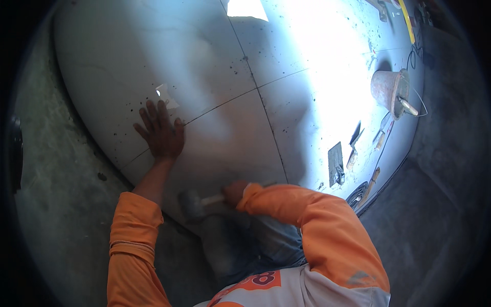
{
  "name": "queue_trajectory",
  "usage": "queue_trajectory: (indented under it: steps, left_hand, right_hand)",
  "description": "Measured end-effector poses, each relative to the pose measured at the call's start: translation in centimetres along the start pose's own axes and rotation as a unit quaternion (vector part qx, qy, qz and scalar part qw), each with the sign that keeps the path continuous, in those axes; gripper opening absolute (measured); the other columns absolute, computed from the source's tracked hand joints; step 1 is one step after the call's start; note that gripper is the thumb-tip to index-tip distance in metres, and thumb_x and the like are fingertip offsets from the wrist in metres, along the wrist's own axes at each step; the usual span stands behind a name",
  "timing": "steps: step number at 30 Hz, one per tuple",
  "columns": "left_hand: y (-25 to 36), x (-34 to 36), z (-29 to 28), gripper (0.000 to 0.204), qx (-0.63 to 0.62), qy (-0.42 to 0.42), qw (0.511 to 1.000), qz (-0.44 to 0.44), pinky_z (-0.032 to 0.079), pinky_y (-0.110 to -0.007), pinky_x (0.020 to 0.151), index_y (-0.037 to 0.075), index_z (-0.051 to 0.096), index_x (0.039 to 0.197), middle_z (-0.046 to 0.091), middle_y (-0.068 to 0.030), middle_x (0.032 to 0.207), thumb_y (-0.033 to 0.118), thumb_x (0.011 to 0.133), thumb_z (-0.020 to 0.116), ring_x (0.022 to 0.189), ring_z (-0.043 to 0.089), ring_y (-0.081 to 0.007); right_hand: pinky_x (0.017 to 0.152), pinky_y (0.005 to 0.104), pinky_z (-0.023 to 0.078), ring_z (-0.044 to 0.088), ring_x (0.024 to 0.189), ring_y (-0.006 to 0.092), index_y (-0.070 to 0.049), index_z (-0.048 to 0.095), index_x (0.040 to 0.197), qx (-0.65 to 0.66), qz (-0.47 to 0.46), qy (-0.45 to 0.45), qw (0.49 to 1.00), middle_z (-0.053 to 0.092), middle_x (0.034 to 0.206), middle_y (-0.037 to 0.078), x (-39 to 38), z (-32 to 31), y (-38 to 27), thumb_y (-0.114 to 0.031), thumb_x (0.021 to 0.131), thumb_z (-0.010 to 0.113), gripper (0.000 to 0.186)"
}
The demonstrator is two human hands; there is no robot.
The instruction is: The person spreads mortar on the floor using a notched trowel, positions a large ceramic tile over the prepared area, and taps it into place with a rubber mallet.
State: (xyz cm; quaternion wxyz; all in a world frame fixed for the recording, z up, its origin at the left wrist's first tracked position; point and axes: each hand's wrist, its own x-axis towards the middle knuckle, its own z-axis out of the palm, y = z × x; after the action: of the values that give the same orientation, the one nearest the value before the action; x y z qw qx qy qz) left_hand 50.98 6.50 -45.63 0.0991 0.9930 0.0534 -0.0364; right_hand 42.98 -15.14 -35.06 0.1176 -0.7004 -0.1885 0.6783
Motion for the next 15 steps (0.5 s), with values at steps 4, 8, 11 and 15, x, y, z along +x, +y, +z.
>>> queue_trajectory:
  steps: [4, 8, 11, 15]
  left_hand:
    - [-0.1, 0.1, 0.1, 0.07, 0.018, -0.016, 1.0, -0.002, 0.009, -0.071, 0.108, 0.013, 0.015, 0.151, 0.005, -0.0146, 0.159, 0.049, 0.094, 0.036, 0.145, 0.007, -0.0407]
    - [0.0, 0.2, -0.1, 0.069, 0.03, -0.032, 0.999, -0.012, 0.01, -0.07, 0.108, 0.012, 0.018, 0.15, 0.006, -0.0158, 0.158, 0.048, 0.093, 0.036, 0.145, 0.008, -0.0408]
    - [0.3, 0.3, -0.2, 0.068, 0.028, -0.033, 0.999, -0.005, 0.01, -0.07, 0.108, 0.012, 0.019, 0.15, 0.006, -0.0159, 0.158, 0.047, 0.093, 0.036, 0.144, 0.008, -0.041]
    - [-0.5, -0.3, 0.2, 0.068, 0.02, -0.017, 1.0, -0.012, 0.01, -0.07, 0.108, 0.012, 0.02, 0.15, 0.007, -0.0146, 0.159, 0.047, 0.094, 0.035, 0.144, 0.009, -0.0406]
  right_hand:
    - [0.078, 0.047, 0.053, 0.067, 0.085, 0.0375, -0.011, 0.063, 0.104, 0.048, -0.059, 0.045, 0.996, 0.069, 0.088, 0.017, 0.1, 1.2, 0.6, -0.031, 0.078, 0.066, 0.033]
    - [0.077, 0.0462, 0.054, 0.067, 0.085, 0.0364, -0.008, 0.063, 0.101, -0.005, -0.02, -0.009, 1.0, 0.069, 0.088, 0.016, -0.7, 0.5, -1.4, -0.03, 0.078, 0.066, 0.032]
    - [0.076, 0.0465, 0.053, 0.068, 0.084, 0.0364, -0.006, 0.063, 0.1, 0.033, -0.011, 0.006, 0.999, 0.069, 0.087, 0.016, 0.5, 1.4, 0.7, -0.03, 0.079, 0.065, 0.032]
    - [0.077, 0.0468, 0.052, 0.067, 0.085, 0.0377, -0.006, 0.063, 0.099, 0.058, 0.018, 0.03, 0.998, 0.069, 0.088, 0.017, -1.0, 0.4, -2.6, -0.03, 0.08, 0.064, 0.031]
